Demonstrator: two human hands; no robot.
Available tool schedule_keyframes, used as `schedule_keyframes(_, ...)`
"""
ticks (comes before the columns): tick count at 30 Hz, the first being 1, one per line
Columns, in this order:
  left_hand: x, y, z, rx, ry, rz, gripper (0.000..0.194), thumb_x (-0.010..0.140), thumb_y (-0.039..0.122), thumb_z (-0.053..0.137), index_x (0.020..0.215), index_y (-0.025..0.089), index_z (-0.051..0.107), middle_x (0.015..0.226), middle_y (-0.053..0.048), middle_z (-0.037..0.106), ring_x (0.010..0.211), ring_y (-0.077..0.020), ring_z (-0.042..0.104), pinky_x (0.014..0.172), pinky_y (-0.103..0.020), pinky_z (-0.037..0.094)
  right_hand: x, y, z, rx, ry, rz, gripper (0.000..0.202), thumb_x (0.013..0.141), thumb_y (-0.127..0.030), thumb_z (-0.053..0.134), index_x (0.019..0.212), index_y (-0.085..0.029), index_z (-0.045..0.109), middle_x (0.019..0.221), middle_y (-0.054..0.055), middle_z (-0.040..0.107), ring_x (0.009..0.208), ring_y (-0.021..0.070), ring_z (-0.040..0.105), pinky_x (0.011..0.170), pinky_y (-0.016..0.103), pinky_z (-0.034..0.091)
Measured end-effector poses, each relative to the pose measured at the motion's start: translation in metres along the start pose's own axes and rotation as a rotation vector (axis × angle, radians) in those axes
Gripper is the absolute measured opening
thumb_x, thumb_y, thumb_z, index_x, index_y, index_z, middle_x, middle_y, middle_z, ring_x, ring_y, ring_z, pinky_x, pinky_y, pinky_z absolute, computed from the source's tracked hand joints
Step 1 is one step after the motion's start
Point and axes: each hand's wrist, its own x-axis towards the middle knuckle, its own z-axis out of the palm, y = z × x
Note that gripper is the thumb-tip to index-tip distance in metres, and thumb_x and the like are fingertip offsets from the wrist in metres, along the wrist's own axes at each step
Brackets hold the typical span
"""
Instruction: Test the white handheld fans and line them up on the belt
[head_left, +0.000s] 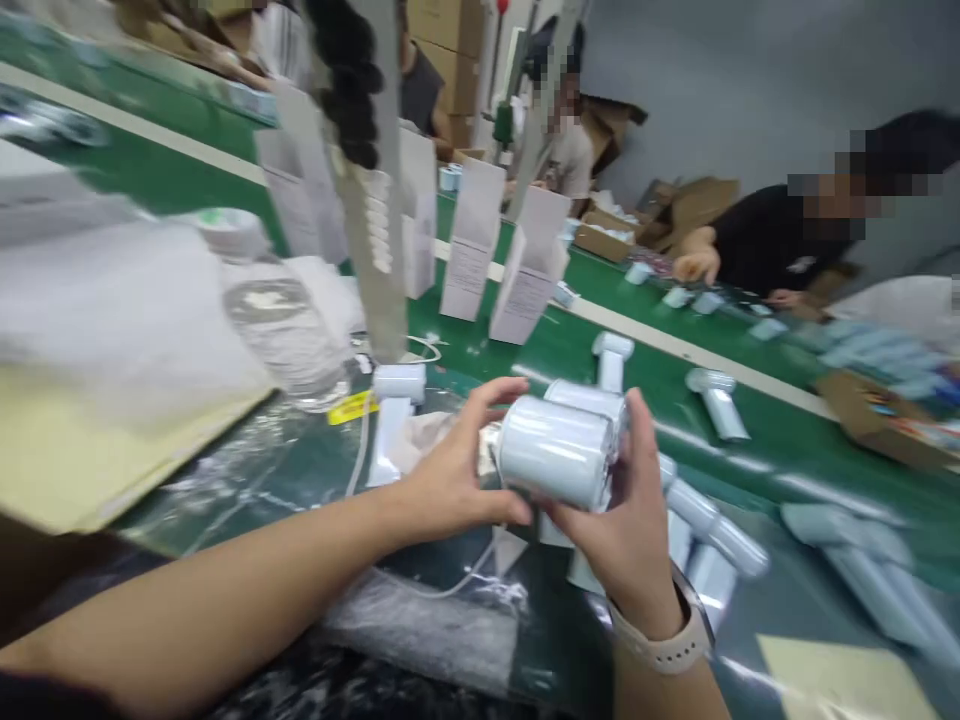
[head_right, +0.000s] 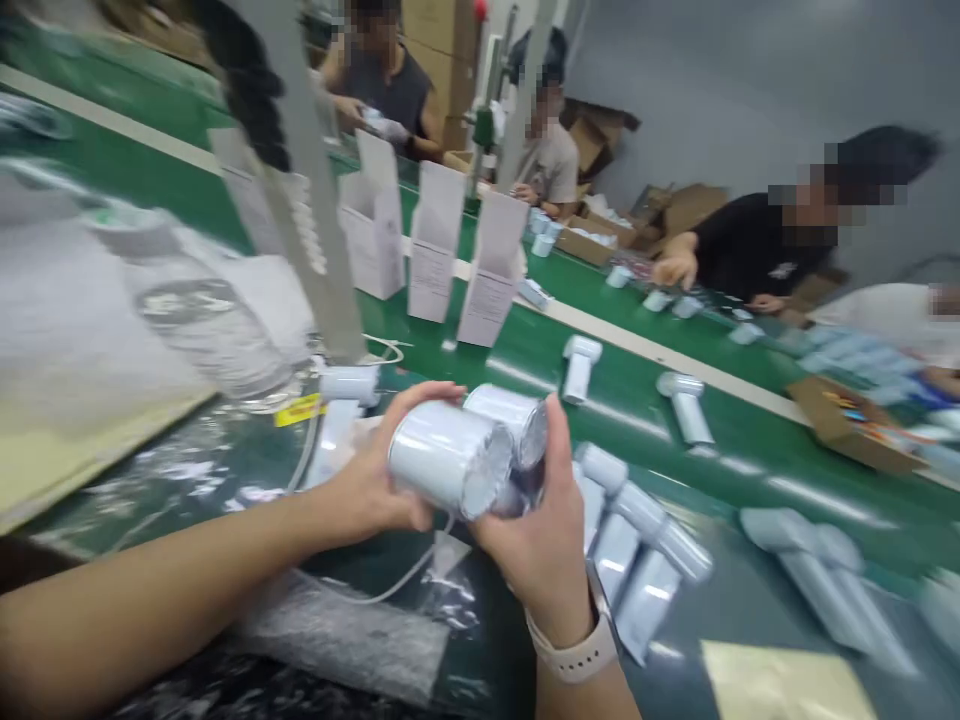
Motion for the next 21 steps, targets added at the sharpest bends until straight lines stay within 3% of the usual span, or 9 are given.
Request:
schedule_keyframes(3,0.008,-0.007,-0.001,0.217,0.023,-0.089,0.096,0.068,0.059,0.08,0.145,0.027,0.033,0.155,-0.016,0.037,0.141,-0.0398,0.04,0.118,-0.06,0.031,0.036,0.022,-0.079,-0.495,0.275,0.026,0.115,0.065,-0.051,0.085,0.16,-0.029,0.024,0.159,0.014,0.04,0.14,0.0404,0.044,0.111,0.056,0.039)
schedule_keyframes(6,0.009,-0.009,0.0,0.329,-0.01,-0.181,0.086,0.078,0.061,0.069,0.148,0.028,0.032,0.156,-0.015,0.038,0.14,-0.039,0.043,0.115,-0.061,0.036,0.057,0.064,-0.163,-0.759,0.213,0.298,0.105,0.069,-0.056,0.074,0.157,-0.019,0.031,0.154,0.017,0.047,0.137,0.0388,0.049,0.11,0.05,0.041)
schedule_keyframes(8,0.007,-0.007,0.002,0.396,-0.001,-0.172,0.08,0.08,0.06,0.066,0.147,0.031,0.034,0.155,-0.012,0.041,0.137,-0.0383,0.047,0.113,-0.06,0.039,0.055,0.095,-0.201,-0.811,0.193,0.373,0.093,0.065,-0.052,0.072,0.145,-0.012,0.048,0.138,0.021,0.062,0.127,0.0416,0.057,0.105,0.051,0.045)
schedule_keyframes(11,0.005,-0.006,0.002,0.507,0.05,-0.116,0.069,0.083,0.055,0.063,0.145,0.033,0.04,0.151,-0.009,0.046,0.133,-0.0364,0.051,0.112,-0.057,0.04,0.032,0.135,-0.23,-0.852,0.172,0.419,0.086,0.064,-0.052,0.068,0.139,-0.013,0.053,0.127,0.019,0.068,0.117,0.0395,0.064,0.099,0.049,0.05)
schedule_keyframes(13,0.007,-0.009,-0.001,0.551,0.041,-0.113,0.066,0.085,0.055,0.061,0.144,0.033,0.041,0.149,-0.009,0.048,0.132,-0.0355,0.052,0.111,-0.055,0.042,0.01,0.151,-0.238,-0.904,0.204,0.443,0.085,0.068,-0.053,0.064,0.142,-0.013,0.051,0.13,0.02,0.064,0.124,0.0411,0.059,0.103,0.052,0.047)
schedule_keyframes(16,0.013,-0.018,-0.004,0.581,-0.004,-0.137,0.064,0.086,0.058,0.059,0.142,0.032,0.044,0.148,-0.008,0.048,0.131,-0.0351,0.053,0.11,-0.054,0.043,-0.01,0.16,-0.251,-1.019,0.311,0.515,0.076,0.073,-0.051,0.063,0.141,-0.02,0.053,0.141,0.023,0.051,0.134,0.0507,0.044,0.106,0.066,0.037)
schedule_keyframes(18,0.015,-0.022,-0.003,0.585,0.013,-0.139,0.061,0.086,0.058,0.058,0.139,0.031,0.046,0.147,-0.008,0.05,0.131,-0.0342,0.053,0.111,-0.053,0.042,-0.004,0.157,-0.261,-1.077,0.366,0.543,0.072,0.074,-0.048,0.063,0.142,-0.023,0.053,0.147,0.023,0.043,0.137,0.0545,0.037,0.106,0.07,0.034)
schedule_keyframes(21,0.013,-0.022,0.002,0.584,0.06,-0.116,0.053,0.087,0.052,0.058,0.136,0.031,0.049,0.145,-0.006,0.052,0.133,-0.0323,0.051,0.114,-0.05,0.04,0.035,0.149,-0.271,-1.175,0.283,0.544,0.072,0.081,-0.04,0.062,0.148,-0.018,0.047,0.148,0.025,0.042,0.138,0.0513,0.039,0.108,0.063,0.037)
